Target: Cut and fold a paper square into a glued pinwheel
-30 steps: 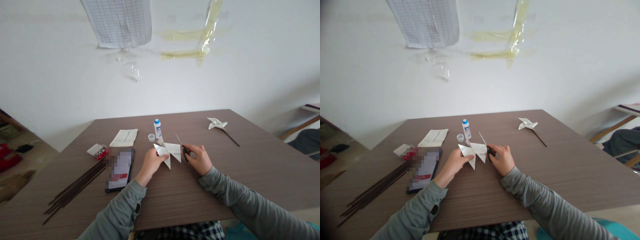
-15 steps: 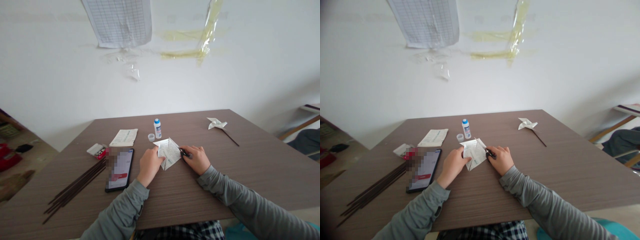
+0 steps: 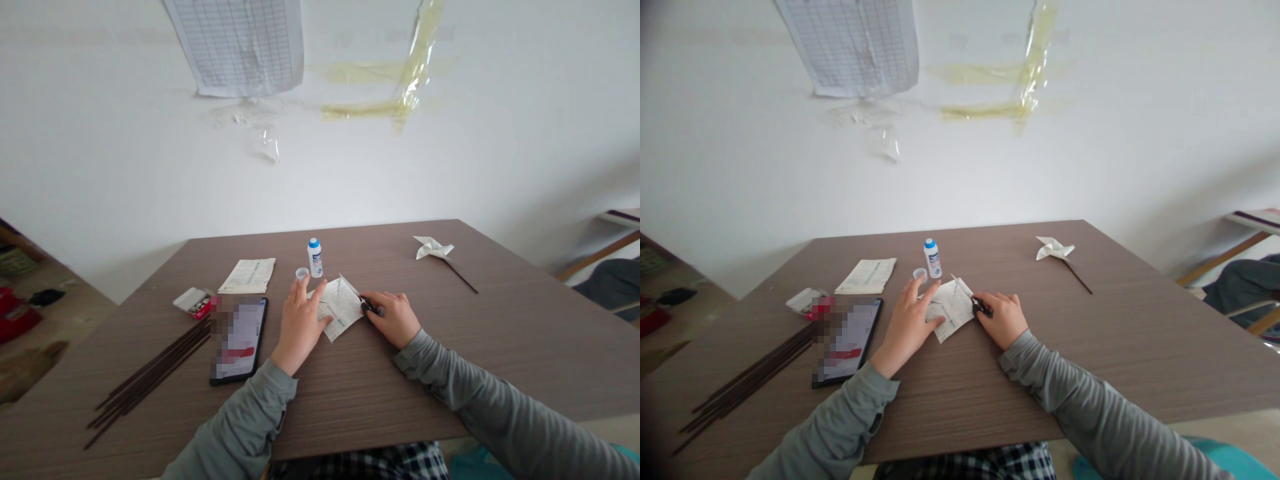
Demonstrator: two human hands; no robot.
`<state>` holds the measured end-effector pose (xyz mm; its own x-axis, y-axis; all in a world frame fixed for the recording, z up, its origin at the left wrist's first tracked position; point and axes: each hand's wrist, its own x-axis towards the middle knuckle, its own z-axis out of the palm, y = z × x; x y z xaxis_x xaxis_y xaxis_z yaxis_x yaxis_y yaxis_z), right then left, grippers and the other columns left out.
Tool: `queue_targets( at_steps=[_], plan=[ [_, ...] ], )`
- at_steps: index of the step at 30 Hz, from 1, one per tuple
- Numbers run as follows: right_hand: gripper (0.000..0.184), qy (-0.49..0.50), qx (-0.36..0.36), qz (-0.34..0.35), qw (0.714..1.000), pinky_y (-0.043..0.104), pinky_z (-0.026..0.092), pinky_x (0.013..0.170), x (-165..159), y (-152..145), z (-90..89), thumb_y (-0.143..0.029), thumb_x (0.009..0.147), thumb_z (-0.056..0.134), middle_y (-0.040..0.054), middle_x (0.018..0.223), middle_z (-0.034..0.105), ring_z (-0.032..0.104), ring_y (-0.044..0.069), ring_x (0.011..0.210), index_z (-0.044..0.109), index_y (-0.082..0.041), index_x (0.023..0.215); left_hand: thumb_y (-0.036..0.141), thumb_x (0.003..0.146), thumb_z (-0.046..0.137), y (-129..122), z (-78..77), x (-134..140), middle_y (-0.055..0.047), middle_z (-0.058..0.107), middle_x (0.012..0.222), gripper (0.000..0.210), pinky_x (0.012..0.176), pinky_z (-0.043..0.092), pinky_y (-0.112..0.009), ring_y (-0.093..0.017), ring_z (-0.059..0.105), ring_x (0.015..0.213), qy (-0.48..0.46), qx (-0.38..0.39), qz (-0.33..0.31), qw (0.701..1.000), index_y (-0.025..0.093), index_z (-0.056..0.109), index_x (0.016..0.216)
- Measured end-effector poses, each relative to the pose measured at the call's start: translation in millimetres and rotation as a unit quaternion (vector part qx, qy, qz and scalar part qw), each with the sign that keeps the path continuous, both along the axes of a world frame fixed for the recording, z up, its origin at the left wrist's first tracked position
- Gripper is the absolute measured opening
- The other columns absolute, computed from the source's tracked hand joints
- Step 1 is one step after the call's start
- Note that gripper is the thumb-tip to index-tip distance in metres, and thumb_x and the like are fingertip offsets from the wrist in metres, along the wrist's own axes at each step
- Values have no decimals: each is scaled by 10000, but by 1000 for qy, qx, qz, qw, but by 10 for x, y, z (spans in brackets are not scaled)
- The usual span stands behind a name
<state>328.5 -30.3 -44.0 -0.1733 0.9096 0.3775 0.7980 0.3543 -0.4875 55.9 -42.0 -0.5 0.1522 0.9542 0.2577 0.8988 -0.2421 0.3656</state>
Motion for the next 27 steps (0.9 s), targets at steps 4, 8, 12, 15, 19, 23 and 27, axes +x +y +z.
queue_targets(
  at_steps=[4,8,12,15,19,23,27],
  plan=[
    [403,1,-12,-1,1000,427,565,979,9,11,6,-259,1026,805,42,946,926,871,310,943,1006,-311,1372,182,1149,871,-32,46,37,-162,705,1966,577,1538,514,-742,-504,537,1925,25,-73,-41,996,340,884,1704],
    [417,1,-19,-2,1000,437,574,990,14,16,17,-269,1029,804,51,961,932,877,321,963,1006,-313,1391,233,1190,843,-59,69,55,-134,799,1872,467,1522,519,-771,-496,618,1866,35,-101,-32,994,372,939,1625],
    [421,12,-12,-2,1000,436,601,988,23,26,20,-250,1023,800,59,969,938,879,323,963,1011,-305,1384,236,1164,877,-66,66,54,-149,822,1837,465,1502,543,-727,-483,700,1776,33,-90,-37,995,356,954,1607],
    [413,39,5,-8,999,449,637,998,43,43,21,-266,1044,797,84,1024,965,896,338,987,1012,-281,1397,257,1156,894,-69,71,64,-178,837,1801,465,1484,548,-730,-488,722,1718,40,-87,-42,995,332,957,1610],
    [399,85,27,-40,995,470,678,1021,78,63,36,-308,1051,832,105,1089,995,933,366,1045,1012,-261,1404,316,1173,901,-75,104,83,-185,813,1817,501,1482,539,-741,-495,700,1715,64,-106,-49,991,319,927,1674],
    [399,110,12,-28,994,457,714,1010,62,42,65,-295,1009,888,79,1108,1003,940,344,1005,1010,-291,1389,349,1205,886,-75,127,93,-174,802,1831,514,1485,528,-754,-495,675,1732,81,-118,-59,988,328,902,1718],
    [464,97,-15,-24,995,431,713,973,-11,-4,78,-245,935,960,22,986,964,916,304,895,967,-299,1395,344,1193,912,-57,78,94,-164,843,1757,470,1456,551,-745,-484,713,1663,73,-100,-64,990,341,936,1663]
  ],
)
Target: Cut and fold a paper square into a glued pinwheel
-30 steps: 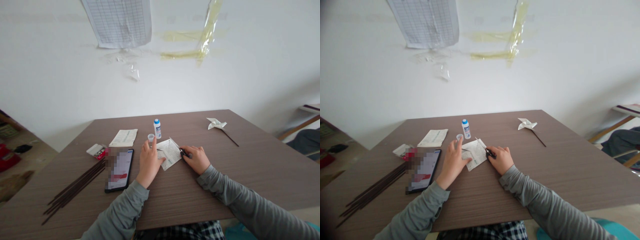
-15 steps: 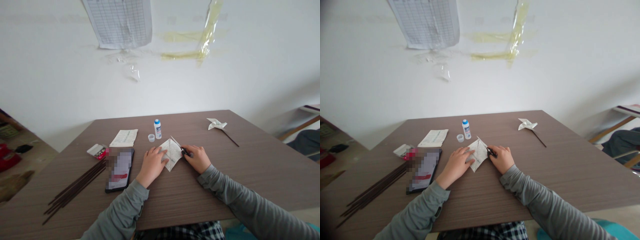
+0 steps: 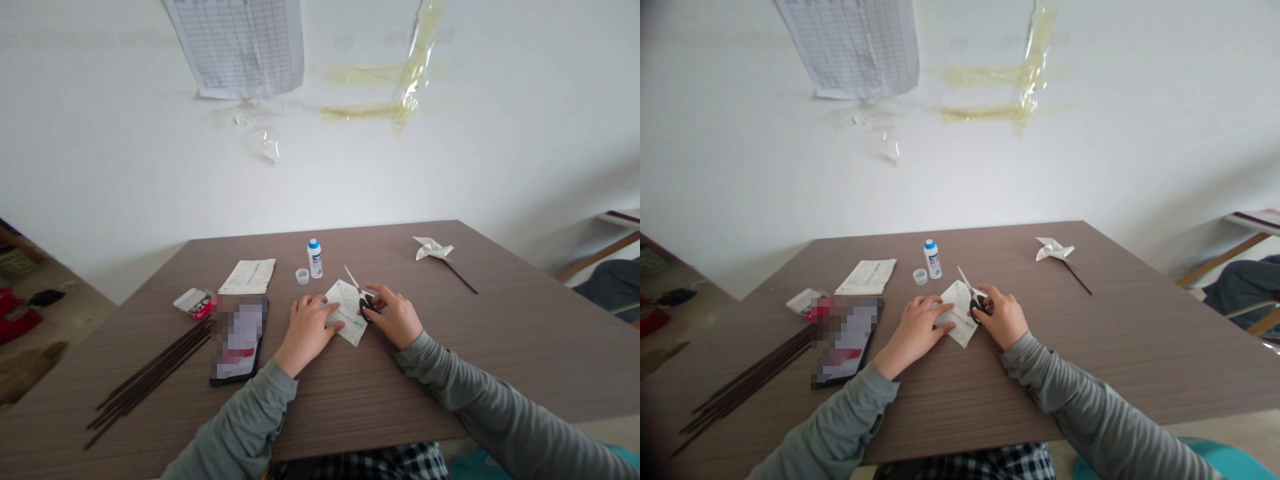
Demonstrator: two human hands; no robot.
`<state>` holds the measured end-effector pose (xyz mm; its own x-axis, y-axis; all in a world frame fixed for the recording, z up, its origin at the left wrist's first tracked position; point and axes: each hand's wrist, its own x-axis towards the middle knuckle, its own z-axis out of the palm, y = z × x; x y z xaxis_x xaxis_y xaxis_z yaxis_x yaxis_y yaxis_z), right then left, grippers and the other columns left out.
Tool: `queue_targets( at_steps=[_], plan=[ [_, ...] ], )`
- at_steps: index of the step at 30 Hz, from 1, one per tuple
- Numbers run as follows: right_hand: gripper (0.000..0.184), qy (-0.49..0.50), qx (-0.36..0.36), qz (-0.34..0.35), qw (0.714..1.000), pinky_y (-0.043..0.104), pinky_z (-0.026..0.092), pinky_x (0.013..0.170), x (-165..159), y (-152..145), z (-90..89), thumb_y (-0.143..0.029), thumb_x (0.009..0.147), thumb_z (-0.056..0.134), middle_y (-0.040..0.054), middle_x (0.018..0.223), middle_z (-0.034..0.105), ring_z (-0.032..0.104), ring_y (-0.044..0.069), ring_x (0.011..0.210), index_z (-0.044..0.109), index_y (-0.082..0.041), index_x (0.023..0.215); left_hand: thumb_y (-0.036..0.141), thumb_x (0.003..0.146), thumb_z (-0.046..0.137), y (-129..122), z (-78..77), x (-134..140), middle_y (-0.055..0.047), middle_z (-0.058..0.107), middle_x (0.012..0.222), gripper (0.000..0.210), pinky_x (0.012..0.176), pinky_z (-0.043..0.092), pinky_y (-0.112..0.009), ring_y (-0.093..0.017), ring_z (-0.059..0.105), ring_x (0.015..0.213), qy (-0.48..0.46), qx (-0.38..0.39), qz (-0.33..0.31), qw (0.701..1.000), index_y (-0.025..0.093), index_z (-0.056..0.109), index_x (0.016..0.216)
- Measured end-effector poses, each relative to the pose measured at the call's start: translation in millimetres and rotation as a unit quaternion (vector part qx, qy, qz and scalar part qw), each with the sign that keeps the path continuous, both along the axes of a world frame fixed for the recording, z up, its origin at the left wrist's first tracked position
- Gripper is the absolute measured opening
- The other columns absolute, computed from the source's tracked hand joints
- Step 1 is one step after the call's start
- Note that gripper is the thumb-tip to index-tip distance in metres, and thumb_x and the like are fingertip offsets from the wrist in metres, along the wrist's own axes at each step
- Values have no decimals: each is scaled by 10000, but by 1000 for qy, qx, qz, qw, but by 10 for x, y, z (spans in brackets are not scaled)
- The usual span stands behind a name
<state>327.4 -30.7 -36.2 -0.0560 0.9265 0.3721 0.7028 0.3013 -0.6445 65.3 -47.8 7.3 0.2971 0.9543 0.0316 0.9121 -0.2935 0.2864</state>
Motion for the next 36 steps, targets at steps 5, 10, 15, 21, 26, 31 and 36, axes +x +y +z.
queue_targets(
  at_steps=[5,10,15,21,26,31,36],
  plan=[
    [126,-84,19,43,995,418,650,979,-50,-36,-10,-190,989,944,38,992,956,906,296,931,942,-287,1070,339,1138,990,30,-74,1,-144,879,1642,441,1429,570,-696,-452,747,1577,-18,20,-10,1000,348,971,1578],
    [156,-153,30,48,987,423,613,958,-85,-64,-20,-131,1002,940,78,1065,968,913,318,1015,987,-275,1040,344,1078,1053,49,-20,16,-141,909,1560,402,1412,585,-638,-454,766,1567,-43,14,-10,999,334,1011,1478],
    [167,-172,29,56,983,438,623,978,-119,-71,-19,-142,1045,936,100,1166,978,919,326,1083,1024,-277,1087,303,1111,1017,43,44,32,-149,927,1536,351,1406,581,-649,-452,795,1550,-31,-8,-22,999,299,1015,1463],
    [244,-167,33,70,983,442,627,997,-132,-63,-60,-145,1100,861,97,1165,975,921,314,1095,1043,-291,1168,298,1101,1024,22,18,21,-142,932,1519,321,1395,596,-664,-449,807,1543,-41,7,-21,999,316,1024,1421],
    [374,-152,37,76,985,416,629,1010,-30,-22,-6,-57,1028,782,88,1207,983,909,309,1150,1018,-287,1205,289,1097,1009,24,-8,-6,-137,929,1517,315,1378,609,-658,-443,812,1519,-49,13,-32,998,326,1021,1410],
    [438,-191,-6,99,976,444,647,1092,142,8,100,4,909,794,88,1329,995,901,345,1298,1009,-290,1152,259,1086,1005,19,-24,-9,-159,915,1507,312,1376,612,-658,-449,814,1504,-61,13,-41,997,287,1016,1396],
    [424,-214,-15,130,968,488,639,1176,213,32,127,19,951,805,87,1386,1004,913,345,1330,1025,-302,1118,272,1110,986,9,-17,-13,-142,905,1547,313,1398,605,-648,-438,807,1533,-52,6,-45,998,308,1008,1420]
  ],
)
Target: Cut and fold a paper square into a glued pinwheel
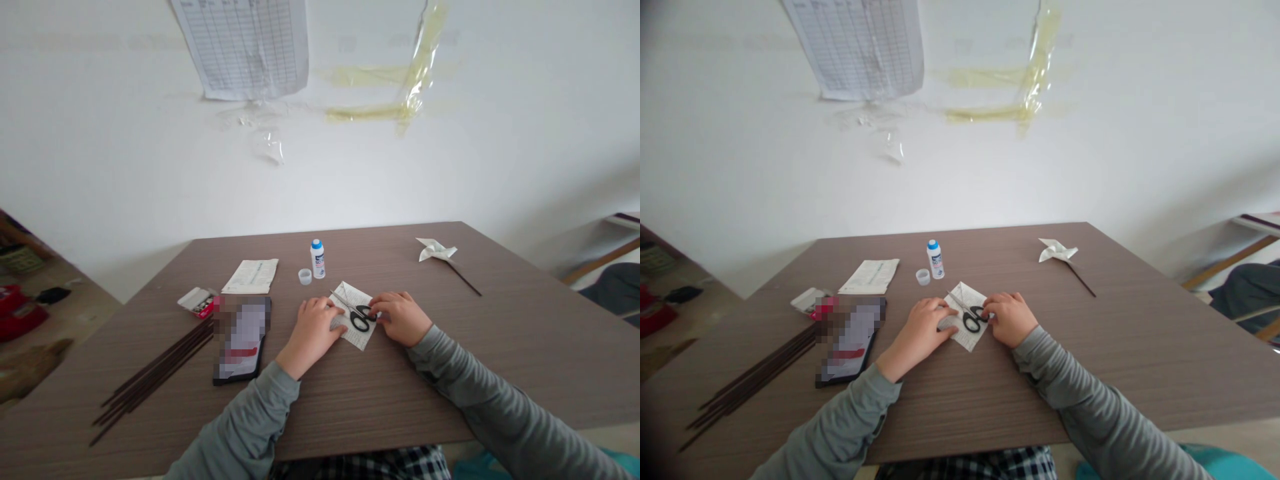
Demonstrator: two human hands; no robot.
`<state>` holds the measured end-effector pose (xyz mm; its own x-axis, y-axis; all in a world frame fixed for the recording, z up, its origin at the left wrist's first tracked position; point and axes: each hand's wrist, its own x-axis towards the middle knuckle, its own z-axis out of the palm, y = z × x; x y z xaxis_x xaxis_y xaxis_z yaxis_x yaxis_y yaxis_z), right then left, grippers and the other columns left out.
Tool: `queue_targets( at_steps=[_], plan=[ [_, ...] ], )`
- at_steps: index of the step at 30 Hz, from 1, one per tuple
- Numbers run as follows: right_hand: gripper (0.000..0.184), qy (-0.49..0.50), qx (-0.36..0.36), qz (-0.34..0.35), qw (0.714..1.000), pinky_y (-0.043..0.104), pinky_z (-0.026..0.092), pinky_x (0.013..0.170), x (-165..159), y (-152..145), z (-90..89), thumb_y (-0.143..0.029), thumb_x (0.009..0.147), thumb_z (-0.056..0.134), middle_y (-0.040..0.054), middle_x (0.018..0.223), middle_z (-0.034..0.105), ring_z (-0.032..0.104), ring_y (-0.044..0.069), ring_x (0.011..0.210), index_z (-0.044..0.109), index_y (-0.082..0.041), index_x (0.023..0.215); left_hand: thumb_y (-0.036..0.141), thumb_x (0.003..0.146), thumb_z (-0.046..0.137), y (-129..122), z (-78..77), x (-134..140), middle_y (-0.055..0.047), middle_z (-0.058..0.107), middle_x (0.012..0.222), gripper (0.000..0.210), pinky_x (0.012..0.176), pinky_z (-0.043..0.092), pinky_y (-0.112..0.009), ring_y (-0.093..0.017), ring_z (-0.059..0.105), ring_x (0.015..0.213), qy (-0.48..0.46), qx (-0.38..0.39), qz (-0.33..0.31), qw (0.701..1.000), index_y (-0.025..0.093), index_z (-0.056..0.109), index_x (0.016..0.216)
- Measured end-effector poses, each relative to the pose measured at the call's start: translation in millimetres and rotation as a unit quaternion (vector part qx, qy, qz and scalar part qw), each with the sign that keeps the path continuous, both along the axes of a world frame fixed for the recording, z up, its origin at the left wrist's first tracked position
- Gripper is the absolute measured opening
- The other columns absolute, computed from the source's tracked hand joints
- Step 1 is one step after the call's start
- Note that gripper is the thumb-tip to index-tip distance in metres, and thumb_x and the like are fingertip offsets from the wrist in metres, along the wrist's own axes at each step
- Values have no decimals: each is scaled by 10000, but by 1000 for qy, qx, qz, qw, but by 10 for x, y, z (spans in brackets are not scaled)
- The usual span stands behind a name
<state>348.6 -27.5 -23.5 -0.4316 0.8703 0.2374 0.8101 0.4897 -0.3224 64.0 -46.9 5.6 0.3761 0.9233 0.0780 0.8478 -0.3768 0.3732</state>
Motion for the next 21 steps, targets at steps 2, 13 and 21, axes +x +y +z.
queue_targets(
  at_steps=[2,13,21],
  plan=[
    [397,0,2,7,1000,501,626,1186,1,13,-7,12,993,810,86,1361,1010,920,342,1308,1024,-305,1100,285,1121,977,0,-3,-5,-143,904,1553,309,1402,604,-648,-438,808,1537,0,-1,0,1000,307,1007,1427],
    [224,43,46,48,997,451,613,1098,-166,-19,-105,-116,1125,892,85,1327,983,881,325,1257,990,-318,1120,352,1111,988,21,-41,-2,-130,907,1507,360,1337,620,-588,-428,817,1511,-4,4,0,1000,298,929,1462],
    [202,43,39,53,997,419,625,1083,-269,-6,-176,-115,1142,905,88,1297,973,880,314,1260,986,-300,1121,278,1068,1015,36,-11,8,-113,917,1442,223,1309,631,-559,-404,838,1458,5,-12,-2,1000,296,961,1284]
  ],
)
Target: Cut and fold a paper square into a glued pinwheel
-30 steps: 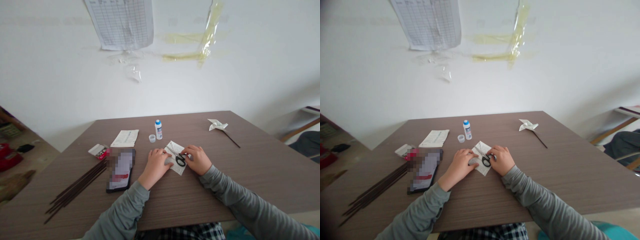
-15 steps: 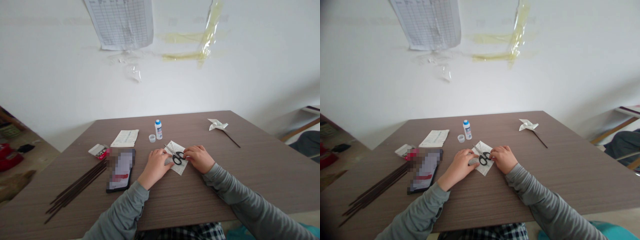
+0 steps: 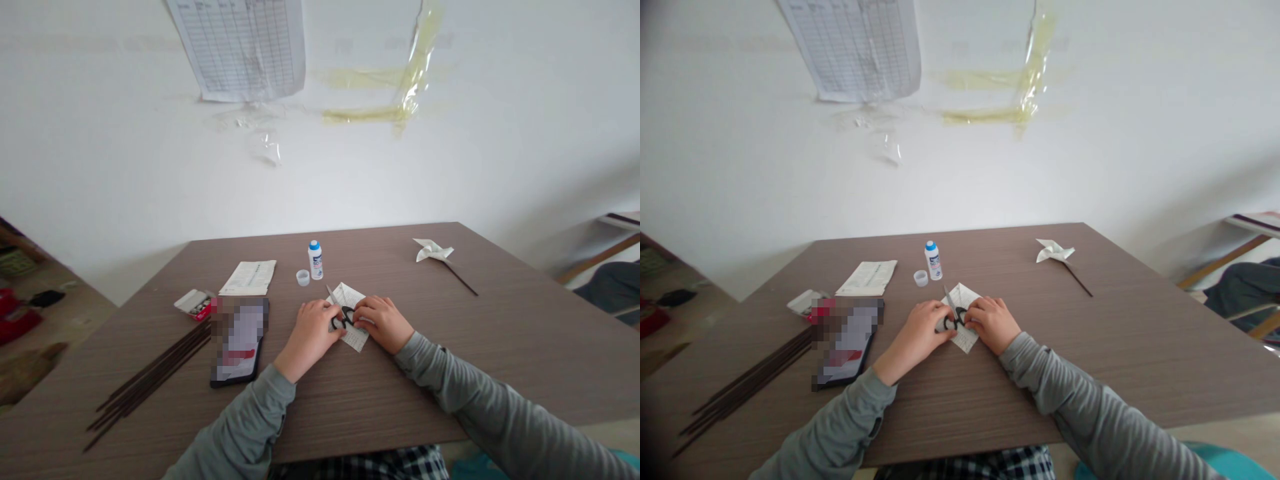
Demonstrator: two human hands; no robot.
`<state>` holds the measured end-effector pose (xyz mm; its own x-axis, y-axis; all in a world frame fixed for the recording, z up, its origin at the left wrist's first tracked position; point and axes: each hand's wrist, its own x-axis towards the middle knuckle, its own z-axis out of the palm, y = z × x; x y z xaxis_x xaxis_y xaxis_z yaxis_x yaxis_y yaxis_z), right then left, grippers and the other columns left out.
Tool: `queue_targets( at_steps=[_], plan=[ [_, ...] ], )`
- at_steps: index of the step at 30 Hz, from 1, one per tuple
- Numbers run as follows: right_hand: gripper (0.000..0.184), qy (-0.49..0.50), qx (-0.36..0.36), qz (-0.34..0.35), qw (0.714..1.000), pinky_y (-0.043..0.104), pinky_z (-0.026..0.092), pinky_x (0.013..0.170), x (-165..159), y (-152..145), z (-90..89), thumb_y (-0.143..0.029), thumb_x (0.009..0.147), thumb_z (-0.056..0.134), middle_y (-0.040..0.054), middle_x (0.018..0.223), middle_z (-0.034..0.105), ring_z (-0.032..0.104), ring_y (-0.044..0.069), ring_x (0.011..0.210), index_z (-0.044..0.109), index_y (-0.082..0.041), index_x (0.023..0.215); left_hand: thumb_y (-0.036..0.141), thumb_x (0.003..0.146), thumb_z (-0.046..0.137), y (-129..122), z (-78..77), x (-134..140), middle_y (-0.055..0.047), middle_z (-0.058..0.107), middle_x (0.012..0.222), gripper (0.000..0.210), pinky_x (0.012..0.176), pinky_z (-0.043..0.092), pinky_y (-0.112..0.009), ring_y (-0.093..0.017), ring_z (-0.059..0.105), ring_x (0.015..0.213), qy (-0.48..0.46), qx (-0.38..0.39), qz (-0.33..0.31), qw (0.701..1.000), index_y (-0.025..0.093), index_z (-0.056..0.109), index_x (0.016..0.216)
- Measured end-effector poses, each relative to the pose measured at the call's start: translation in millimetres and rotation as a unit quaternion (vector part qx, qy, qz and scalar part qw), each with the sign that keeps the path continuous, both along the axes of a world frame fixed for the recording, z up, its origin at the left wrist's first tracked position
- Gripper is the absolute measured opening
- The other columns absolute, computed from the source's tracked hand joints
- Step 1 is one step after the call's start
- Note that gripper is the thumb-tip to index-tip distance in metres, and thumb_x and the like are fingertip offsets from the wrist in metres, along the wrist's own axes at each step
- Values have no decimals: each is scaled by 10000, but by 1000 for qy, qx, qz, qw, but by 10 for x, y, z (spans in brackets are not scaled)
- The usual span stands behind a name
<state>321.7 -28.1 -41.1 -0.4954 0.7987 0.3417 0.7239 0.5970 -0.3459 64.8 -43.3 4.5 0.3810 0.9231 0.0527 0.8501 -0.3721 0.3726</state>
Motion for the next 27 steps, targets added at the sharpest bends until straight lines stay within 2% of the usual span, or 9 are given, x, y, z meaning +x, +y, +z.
queue_targets(
  at_steps=[5,10,18,23,27],
  plan=[
    [168,10,-11,1,1000,418,609,1053,4,6,3,-157,1136,918,84,1290,962,855,320,1245,980,-312,1154,258,1064,1019,9,5,-2,-110,925,1479,79,1338,619,-590,-402,836,1470,-4,-5,4,1000,300,988,1123],
    [267,21,-23,-23,999,451,672,1081,44,8,30,-146,1084,935,87,1310,986,895,356,1276,969,-314,1288,199,1054,1014,-5,29,6,-121,952,1467,93,1352,626,-621,-415,842,1490,-23,-5,7,1000,292,1006,1057],
    [233,14,-16,-37,999,494,694,1097,123,54,2,-241,1068,978,107,1440,991,915,385,1351,996,-327,1284,122,1026,980,20,65,-75,-94,950,1528,216,1460,555,-761,-446,758,1639,-73,50,29,996,321,988,943],
    [305,6,-36,-41,998,510,704,1147,118,50,16,-204,1079,970,113,1512,985,902,395,1424,1018,-323,1356,60,1085,852,-89,179,-236,-105,923,1611,305,1514,487,-786,-449,698,1725,-66,78,46,994,304,978,951],
    [291,7,-40,-40,998,543,727,1145,115,48,23,-223,1071,973,118,1501,985,900,403,1409,1025,-329,1337,70,1069,831,-205,201,-510,-71,935,1561,323,1510,495,-792,-442,699,1703,-52,113,61,990,331,968,936]
  ],
)
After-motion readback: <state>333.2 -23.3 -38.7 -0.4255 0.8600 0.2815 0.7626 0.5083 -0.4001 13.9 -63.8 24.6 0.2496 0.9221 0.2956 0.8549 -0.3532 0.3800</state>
